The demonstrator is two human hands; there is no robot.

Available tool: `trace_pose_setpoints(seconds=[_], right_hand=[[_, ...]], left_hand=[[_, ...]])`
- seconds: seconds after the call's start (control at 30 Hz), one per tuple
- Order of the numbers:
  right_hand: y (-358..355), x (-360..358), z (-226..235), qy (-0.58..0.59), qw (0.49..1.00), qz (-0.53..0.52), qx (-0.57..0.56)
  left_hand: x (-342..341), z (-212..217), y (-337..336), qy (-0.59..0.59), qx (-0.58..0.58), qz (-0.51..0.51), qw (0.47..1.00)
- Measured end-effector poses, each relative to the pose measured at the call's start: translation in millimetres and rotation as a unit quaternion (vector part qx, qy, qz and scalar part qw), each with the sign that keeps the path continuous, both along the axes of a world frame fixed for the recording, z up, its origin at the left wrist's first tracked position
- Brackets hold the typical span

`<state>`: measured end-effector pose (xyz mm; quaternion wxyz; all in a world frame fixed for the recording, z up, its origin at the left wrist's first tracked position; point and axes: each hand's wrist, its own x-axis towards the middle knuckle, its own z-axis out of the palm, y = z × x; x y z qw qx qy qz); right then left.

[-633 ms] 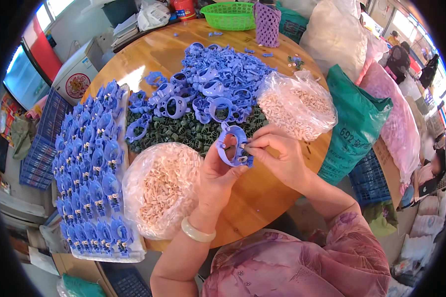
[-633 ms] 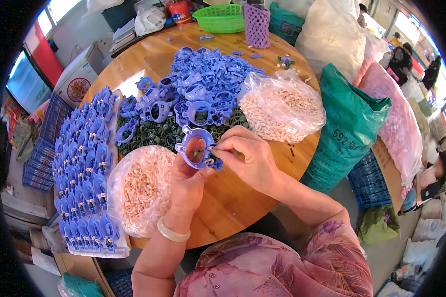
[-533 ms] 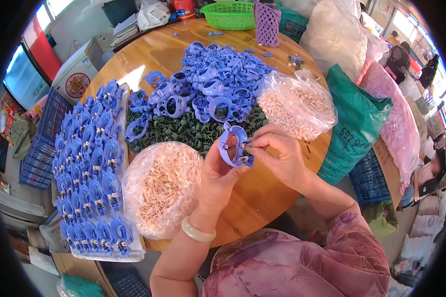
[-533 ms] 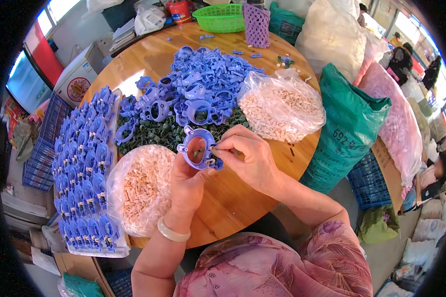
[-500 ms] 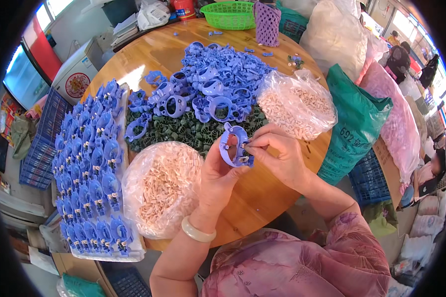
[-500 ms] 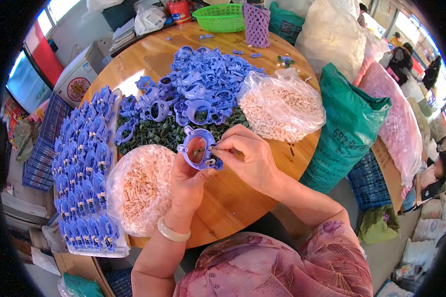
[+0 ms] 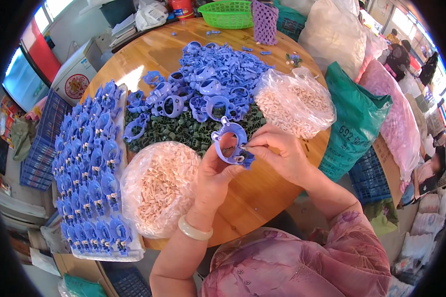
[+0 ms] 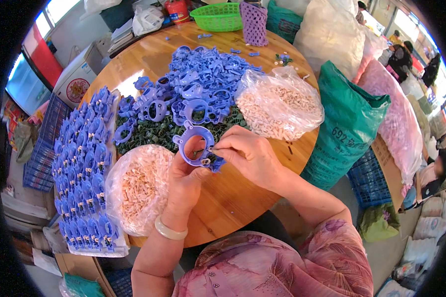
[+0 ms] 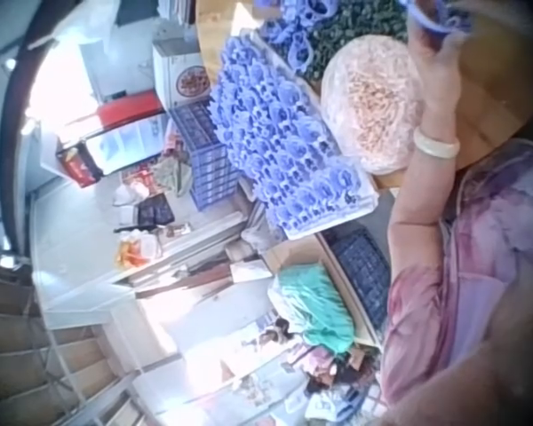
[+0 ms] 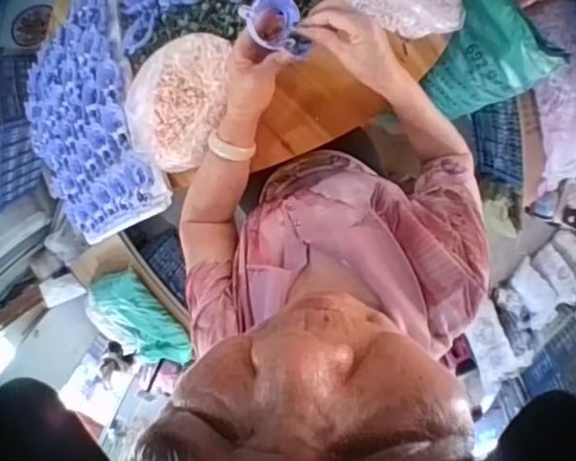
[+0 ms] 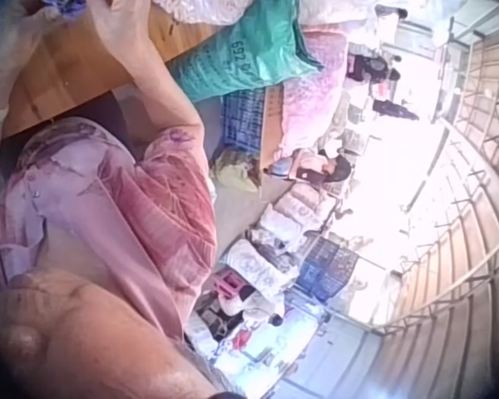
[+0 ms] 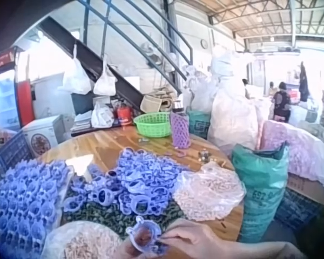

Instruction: Assembling small blue and green plastic toy components by hand at a workbench.

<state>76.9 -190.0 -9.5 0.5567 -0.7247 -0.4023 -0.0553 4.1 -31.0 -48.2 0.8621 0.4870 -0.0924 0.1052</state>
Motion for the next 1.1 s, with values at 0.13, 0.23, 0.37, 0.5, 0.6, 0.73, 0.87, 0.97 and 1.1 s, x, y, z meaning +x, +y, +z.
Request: trace_pose_setpoints(seconds=[0.13, 0.23, 0.37, 0.5, 0.6, 0.73, 0.87, 0.97, 1.1], right_hand=[[-4, 1, 2, 0.088, 0.996, 0.023, 0.02], [-3, 1, 4, 0.073, 0.997, 0.031, 0.009], [-1, -3, 4, 0.031, 0.999, 0.008, -0.021], [2, -4, 4, -0.046, 0.998, -0.023, -0.036], [2, -3, 10, -0.172, 0.982, -0.039, -0.072], [0, 1, 12, -0.199, 0.974, -0.023, -0.11], [-2, 3, 5, -0.081, 0.993, 0.0, -0.081], [-7, 5, 7, 0.031, 0.997, 0.053, -0.038], [-12, 23, 13, 0.193, 0.98, 0.009, -0.047]], left_hand=[[1, -1, 3, 0.018, -0.037, -0.019, 0.999], [2, -1, 4, 0.028, -0.04, -0.016, 0.999], [0, 1, 3, 0.017, -0.031, -0.028, 0.999], [0, 2, 3, 0.018, -0.028, -0.026, 0.999], [-1, 0, 3, 0.01, 0.004, -0.005, 1.0], [0, -1, 3, 0.034, 0.001, 0.009, 0.999], [1, -1, 4, 0.039, 0.0, -0.009, 0.999], [1, 3, 7, 0.049, -0.044, -0.056, 0.996], [4, 6, 8, 0.06, -0.068, -0.116, 0.989]])
